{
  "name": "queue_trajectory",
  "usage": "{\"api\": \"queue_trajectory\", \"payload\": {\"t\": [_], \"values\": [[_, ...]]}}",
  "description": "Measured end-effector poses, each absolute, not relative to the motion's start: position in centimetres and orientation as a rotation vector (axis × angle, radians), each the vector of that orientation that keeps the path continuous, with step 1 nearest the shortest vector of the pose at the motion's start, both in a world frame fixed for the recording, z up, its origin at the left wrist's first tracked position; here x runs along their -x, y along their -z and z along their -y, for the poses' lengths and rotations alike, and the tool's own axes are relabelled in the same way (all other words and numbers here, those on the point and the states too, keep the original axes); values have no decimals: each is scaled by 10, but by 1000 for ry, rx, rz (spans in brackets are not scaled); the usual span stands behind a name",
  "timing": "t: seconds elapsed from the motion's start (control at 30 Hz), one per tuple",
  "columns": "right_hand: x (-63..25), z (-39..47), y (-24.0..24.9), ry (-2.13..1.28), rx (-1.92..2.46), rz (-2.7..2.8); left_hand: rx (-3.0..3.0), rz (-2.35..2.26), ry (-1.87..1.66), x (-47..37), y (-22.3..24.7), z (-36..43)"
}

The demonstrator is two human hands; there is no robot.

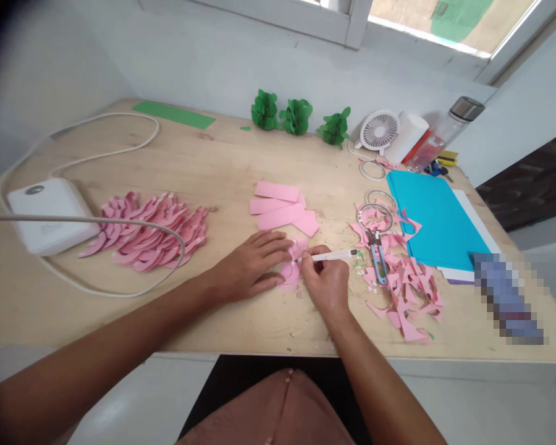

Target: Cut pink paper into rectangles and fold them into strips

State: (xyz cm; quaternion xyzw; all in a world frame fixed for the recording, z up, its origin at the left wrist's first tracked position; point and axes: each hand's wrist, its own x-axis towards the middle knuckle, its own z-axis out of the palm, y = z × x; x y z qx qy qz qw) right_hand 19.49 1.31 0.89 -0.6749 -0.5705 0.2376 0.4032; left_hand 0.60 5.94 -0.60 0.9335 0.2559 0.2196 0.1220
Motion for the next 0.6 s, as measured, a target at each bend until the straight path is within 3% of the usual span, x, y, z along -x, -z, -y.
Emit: {"api": "queue_trajectory", "payload": {"t": [0.6], "values": [[-193, -12, -13, -639, 1691, 1450, -2765, -745, -607, -4, 4, -58]]}}
